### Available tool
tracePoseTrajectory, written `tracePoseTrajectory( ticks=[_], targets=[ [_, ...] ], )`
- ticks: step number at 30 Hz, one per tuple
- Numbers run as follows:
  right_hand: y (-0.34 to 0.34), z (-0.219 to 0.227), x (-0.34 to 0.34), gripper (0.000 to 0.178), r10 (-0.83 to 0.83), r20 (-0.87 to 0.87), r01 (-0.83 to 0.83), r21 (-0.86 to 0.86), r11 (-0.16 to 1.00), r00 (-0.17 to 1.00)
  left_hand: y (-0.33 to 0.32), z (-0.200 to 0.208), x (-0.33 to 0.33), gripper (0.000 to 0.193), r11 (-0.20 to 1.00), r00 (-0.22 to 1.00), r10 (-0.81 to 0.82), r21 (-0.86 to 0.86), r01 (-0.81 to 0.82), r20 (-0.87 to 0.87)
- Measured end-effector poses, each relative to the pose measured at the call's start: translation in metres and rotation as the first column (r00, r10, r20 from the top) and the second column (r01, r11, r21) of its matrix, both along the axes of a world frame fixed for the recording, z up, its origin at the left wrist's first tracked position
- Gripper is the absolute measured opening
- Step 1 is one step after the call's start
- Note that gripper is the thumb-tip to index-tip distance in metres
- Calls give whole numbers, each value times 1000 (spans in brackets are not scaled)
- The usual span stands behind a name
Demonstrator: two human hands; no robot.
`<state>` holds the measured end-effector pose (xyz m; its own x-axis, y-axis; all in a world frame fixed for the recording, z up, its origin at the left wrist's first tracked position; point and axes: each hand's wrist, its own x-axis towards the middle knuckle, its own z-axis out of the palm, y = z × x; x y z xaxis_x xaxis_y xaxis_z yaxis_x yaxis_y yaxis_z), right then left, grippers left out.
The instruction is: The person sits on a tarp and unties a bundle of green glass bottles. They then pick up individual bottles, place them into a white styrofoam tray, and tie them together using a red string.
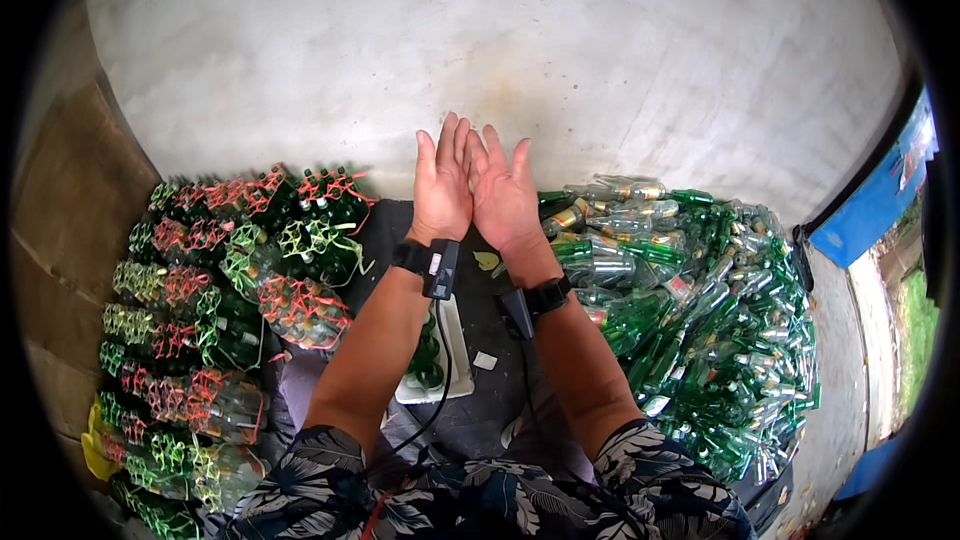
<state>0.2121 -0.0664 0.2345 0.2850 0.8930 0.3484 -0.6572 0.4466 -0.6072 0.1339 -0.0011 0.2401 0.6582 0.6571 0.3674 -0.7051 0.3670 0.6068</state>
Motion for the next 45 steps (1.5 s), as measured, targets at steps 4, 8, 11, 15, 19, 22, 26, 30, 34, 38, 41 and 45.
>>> tracePoseTrajectory(
  ticks=[4, 8, 11, 15, 19, 22, 26, 30, 34, 38, 41, 45],
  targets=[
    [-22, 16, -28, 96, 73, -15, -72, 45, 996, 997, -12, 12, -42, 97, 993, 990, -107, -47, 111, 90],
    [-40, 24, -40, 98, 172, -22, -170, 89, 982, 985, -19, 27, -81, 100, 974, 964, -201, -68, 215, 172],
    [-49, 25, -44, 99, 226, -47, -220, 107, 970, 973, -24, 30, -97, 104, 964, 956, -231, -92, 250, 180],
    [-55, 26, -50, 98, 282, -100, -270, 116, 956, 954, -21, 27, -115, 106, 948, 938, -277, -103, 303, 210],
    [-59, 24, -54, 97, 317, -153, -305, 97, 947, 936, -17, 21, -126, 107, 938, 933, -291, -127, 322, 213],
    [-57, 14, -47, 96, 356, -152, -346, 90, 934, 922, -11, 10, -128, 107, 932, 930, -305, -137, 336, 205],
    [-53, 1, -43, 96, 359, -153, -355, 51, 933, 921, 1, -6, -135, 107, 932, 938, -296, -161, 325, 182],
    [-50, -14, -31, 95, 312, -155, -316, 0, 949, 937, 16, -21, -139, 107, 935, 946, -267, -188, 300, 184],
    [-52, -34, 1, 94, 237, -168, -250, -61, 966, 957, 31, -37, -135, 107, 937, 956, -237, -219, 271, 170],
    [-41, -61, 33, 96, 141, -163, -168, -164, 972, 977, 45, -61, -135, 99, 932, 967, -206, -271, 240, 148],
    [-33, -90, 87, 92, 4, -178, -50, -254, 966, 984, 59, -85, -138, 84, 972, 960, -103, -231, 42, -261],
    [-41, -135, 195, 68, -317, -181, 220, -412, 884, 931, 66, -100, -142, 39, 984, 772, 106, -47, -174, -627]
  ],
)
